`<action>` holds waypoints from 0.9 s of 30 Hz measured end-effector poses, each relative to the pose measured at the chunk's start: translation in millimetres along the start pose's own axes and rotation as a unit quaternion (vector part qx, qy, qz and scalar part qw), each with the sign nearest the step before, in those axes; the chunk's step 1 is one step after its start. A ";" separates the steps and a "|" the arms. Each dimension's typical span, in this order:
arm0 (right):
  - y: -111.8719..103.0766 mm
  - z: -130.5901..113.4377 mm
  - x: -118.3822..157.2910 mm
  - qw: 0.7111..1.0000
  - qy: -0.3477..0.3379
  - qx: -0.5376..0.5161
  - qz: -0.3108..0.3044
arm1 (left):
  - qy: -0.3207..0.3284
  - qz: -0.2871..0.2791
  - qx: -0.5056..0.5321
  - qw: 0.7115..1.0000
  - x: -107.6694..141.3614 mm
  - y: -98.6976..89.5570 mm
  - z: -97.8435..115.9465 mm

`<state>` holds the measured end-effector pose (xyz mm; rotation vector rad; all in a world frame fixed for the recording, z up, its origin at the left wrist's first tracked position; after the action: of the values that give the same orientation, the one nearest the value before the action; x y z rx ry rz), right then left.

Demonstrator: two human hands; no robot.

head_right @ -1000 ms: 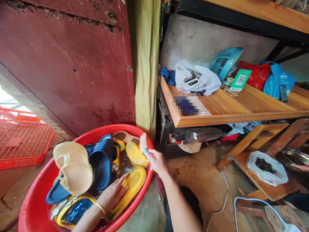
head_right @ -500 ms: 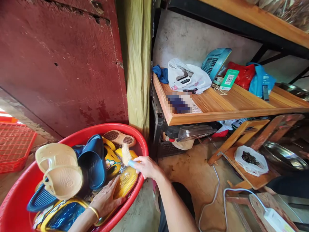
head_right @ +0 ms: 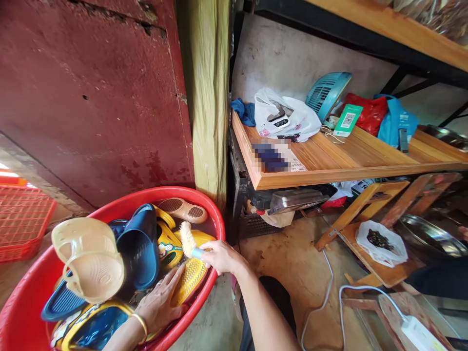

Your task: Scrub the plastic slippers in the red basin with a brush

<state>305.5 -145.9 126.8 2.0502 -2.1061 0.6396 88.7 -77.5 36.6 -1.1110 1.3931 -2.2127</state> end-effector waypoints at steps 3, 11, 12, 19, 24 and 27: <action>1.2 -1.5 0.2 1.000 0.002 0.010 0.005 | -0.012 -0.004 0.003 1.000 2.0 -0.3 1.4; -0.1 2.0 -1.8 0.999 0.003 0.016 0.049 | 0.001 0.019 0.036 0.999 -1.2 8.8 -2.2; -0.3 2.8 -2.3 0.999 0.002 0.015 0.051 | 0.000 0.019 0.039 0.999 -2.5 10.5 -2.7; -0.9 2.3 -0.1 0.997 -0.018 0.029 0.075 | -0.020 0.073 0.075 0.994 -12.5 20.9 -9.7; -1.4 2.1 2.0 0.994 -0.032 0.067 0.083 | -0.029 0.081 0.076 0.993 -15.7 20.7 -18.6; -0.9 3.0 1.7 0.989 -0.055 0.097 0.092 | -0.032 0.061 0.063 0.996 -15.9 19.8 -21.1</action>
<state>306.9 -148.6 124.8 2.0471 -2.4039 0.8045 80.7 -64.2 7.5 -1.0163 1.2423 -2.1286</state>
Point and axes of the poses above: each hand's wrist, its own x-axis away from the middle knuckle, its own y-axis out of the palm, z = x × y, the point moved 1 cm from there along -x, towards the middle knuckle, and after that the axes turned 9 degrees about -x, right-handed, at the moved point
